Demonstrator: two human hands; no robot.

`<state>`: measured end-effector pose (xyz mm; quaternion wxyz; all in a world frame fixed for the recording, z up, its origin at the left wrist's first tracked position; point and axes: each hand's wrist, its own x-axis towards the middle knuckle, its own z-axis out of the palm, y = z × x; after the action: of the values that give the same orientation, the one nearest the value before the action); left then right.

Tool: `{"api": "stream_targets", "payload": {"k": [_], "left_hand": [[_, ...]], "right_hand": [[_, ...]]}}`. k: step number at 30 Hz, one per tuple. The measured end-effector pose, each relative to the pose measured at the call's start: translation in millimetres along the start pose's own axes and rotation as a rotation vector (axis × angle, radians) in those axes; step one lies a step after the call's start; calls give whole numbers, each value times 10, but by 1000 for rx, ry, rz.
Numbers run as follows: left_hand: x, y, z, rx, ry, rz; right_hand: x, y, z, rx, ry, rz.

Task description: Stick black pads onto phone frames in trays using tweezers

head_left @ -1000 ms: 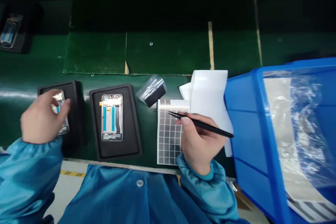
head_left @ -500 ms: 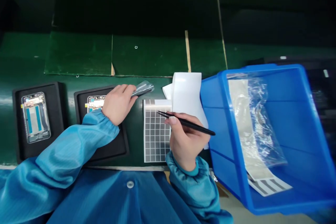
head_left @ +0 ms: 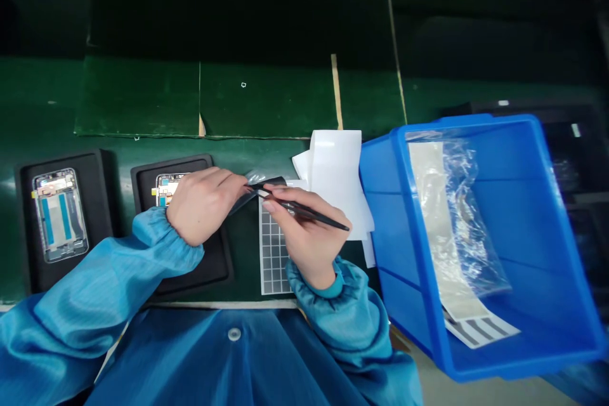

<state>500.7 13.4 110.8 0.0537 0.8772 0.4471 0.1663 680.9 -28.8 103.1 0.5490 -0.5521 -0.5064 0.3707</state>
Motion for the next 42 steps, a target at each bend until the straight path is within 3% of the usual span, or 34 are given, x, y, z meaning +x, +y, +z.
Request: {"api": "stream_targets", "payload": {"k": [13, 27, 31, 35, 38, 42], "left_hand": [[8, -15, -5, -12, -140, -30], [23, -37, 24, 27, -149, -45], [50, -69, 96, 74, -154, -77], [71, -117, 78, 115, -86, -174], [-78, -154, -71, 148, -72, -245], [-586, -166, -319, 82, -228, -181]], "right_hand": [[27, 48, 32, -12, -28, -24], [-8, 103, 96, -22, 55, -32], [13, 78, 106, -4, 124, -9], [49, 77, 114, -10, 137, 63], [43, 117, 134, 71, 125, 135], [-14, 193, 170, 129, 96, 238]]}}
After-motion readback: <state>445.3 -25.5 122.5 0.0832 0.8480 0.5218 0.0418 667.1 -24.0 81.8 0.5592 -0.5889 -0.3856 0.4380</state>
